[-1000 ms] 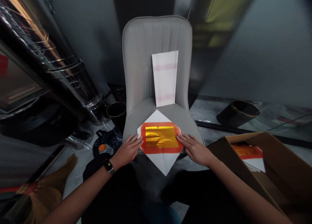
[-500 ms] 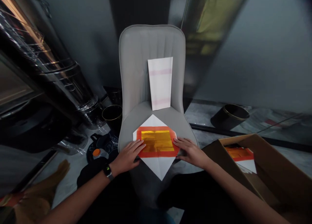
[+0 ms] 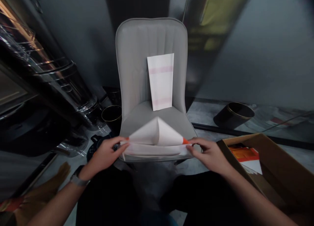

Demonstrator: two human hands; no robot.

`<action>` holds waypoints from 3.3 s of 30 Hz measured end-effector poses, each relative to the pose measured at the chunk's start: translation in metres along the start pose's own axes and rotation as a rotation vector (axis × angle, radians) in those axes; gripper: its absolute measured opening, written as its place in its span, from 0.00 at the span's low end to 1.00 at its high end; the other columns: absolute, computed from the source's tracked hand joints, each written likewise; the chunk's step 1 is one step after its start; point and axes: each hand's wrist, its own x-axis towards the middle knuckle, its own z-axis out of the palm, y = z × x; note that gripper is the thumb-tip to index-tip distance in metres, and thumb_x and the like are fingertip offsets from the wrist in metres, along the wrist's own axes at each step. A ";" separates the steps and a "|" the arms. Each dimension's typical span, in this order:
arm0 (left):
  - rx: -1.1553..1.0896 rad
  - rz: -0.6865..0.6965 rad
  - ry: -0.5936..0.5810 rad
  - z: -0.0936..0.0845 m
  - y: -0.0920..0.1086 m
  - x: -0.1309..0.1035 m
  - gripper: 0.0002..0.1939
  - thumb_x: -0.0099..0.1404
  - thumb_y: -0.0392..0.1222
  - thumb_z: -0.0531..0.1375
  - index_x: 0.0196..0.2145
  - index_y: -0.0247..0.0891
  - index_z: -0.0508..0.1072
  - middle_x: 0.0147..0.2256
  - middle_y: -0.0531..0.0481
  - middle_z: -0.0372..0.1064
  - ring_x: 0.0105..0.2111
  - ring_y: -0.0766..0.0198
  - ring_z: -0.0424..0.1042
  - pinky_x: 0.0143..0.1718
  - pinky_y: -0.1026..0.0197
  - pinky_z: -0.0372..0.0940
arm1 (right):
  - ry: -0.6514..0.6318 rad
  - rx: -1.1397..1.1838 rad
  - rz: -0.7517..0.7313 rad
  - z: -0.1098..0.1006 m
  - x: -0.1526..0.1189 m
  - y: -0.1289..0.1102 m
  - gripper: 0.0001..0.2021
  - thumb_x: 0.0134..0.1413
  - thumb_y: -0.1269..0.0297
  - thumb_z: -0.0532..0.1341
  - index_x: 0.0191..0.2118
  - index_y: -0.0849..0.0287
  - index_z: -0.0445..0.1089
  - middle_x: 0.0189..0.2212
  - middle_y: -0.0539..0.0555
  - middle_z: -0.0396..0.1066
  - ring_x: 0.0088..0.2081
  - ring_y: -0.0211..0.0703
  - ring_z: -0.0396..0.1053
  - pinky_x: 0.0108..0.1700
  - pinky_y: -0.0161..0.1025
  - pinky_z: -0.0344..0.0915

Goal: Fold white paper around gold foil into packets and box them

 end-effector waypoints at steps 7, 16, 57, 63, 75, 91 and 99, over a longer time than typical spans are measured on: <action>-0.770 -0.275 -0.032 -0.021 0.011 0.074 0.29 0.57 0.63 0.71 0.47 0.37 0.78 0.41 0.45 0.79 0.37 0.58 0.78 0.39 0.58 0.74 | 0.110 0.504 0.338 -0.019 0.080 -0.005 0.19 0.46 0.50 0.73 0.40 0.58 0.80 0.36 0.57 0.81 0.33 0.45 0.76 0.35 0.41 0.74; -0.736 -0.563 -0.205 0.057 -0.062 0.106 0.20 0.60 0.52 0.72 0.39 0.32 0.76 0.28 0.48 0.76 0.23 0.67 0.74 0.25 0.67 0.67 | 0.089 0.710 0.590 0.035 0.083 0.088 0.15 0.43 0.60 0.74 0.39 0.56 0.78 0.34 0.55 0.80 0.29 0.45 0.76 0.27 0.39 0.75; 0.484 0.339 -0.340 0.082 -0.054 0.035 0.46 0.58 0.62 0.71 0.69 0.50 0.60 0.63 0.44 0.63 0.65 0.40 0.59 0.68 0.28 0.46 | -0.309 -0.631 -0.270 -0.008 -0.026 0.104 0.31 0.60 0.66 0.63 0.68 0.49 0.60 0.65 0.57 0.66 0.66 0.59 0.62 0.62 0.61 0.66; 0.470 0.387 -0.262 0.087 -0.045 0.023 0.25 0.71 0.50 0.63 0.63 0.46 0.67 0.62 0.44 0.65 0.64 0.46 0.61 0.67 0.32 0.54 | -0.263 -0.587 -0.187 -0.007 -0.018 0.112 0.37 0.55 0.59 0.70 0.69 0.46 0.57 0.67 0.60 0.62 0.65 0.61 0.63 0.62 0.63 0.65; 0.439 0.476 -0.232 0.109 -0.040 0.033 0.16 0.74 0.47 0.59 0.56 0.40 0.71 0.61 0.43 0.68 0.65 0.50 0.62 0.64 0.41 0.61 | -0.254 -0.551 -0.075 -0.029 -0.001 0.120 0.65 0.42 0.47 0.75 0.76 0.47 0.32 0.75 0.62 0.40 0.73 0.68 0.41 0.70 0.67 0.49; 0.496 0.271 0.005 0.166 -0.009 0.003 0.34 0.59 0.47 0.69 0.60 0.38 0.67 0.58 0.36 0.64 0.64 0.36 0.58 0.67 0.28 0.49 | -0.259 -0.543 -0.158 -0.015 -0.019 0.129 0.42 0.49 0.61 0.75 0.68 0.50 0.60 0.70 0.60 0.57 0.71 0.61 0.53 0.67 0.61 0.60; 0.476 0.262 -0.045 0.164 -0.007 0.011 0.38 0.55 0.45 0.69 0.62 0.37 0.66 0.65 0.33 0.57 0.68 0.33 0.50 0.67 0.26 0.45 | -0.186 -0.603 -0.216 -0.005 -0.029 0.111 0.30 0.58 0.57 0.69 0.65 0.52 0.65 0.65 0.61 0.65 0.67 0.62 0.61 0.65 0.63 0.64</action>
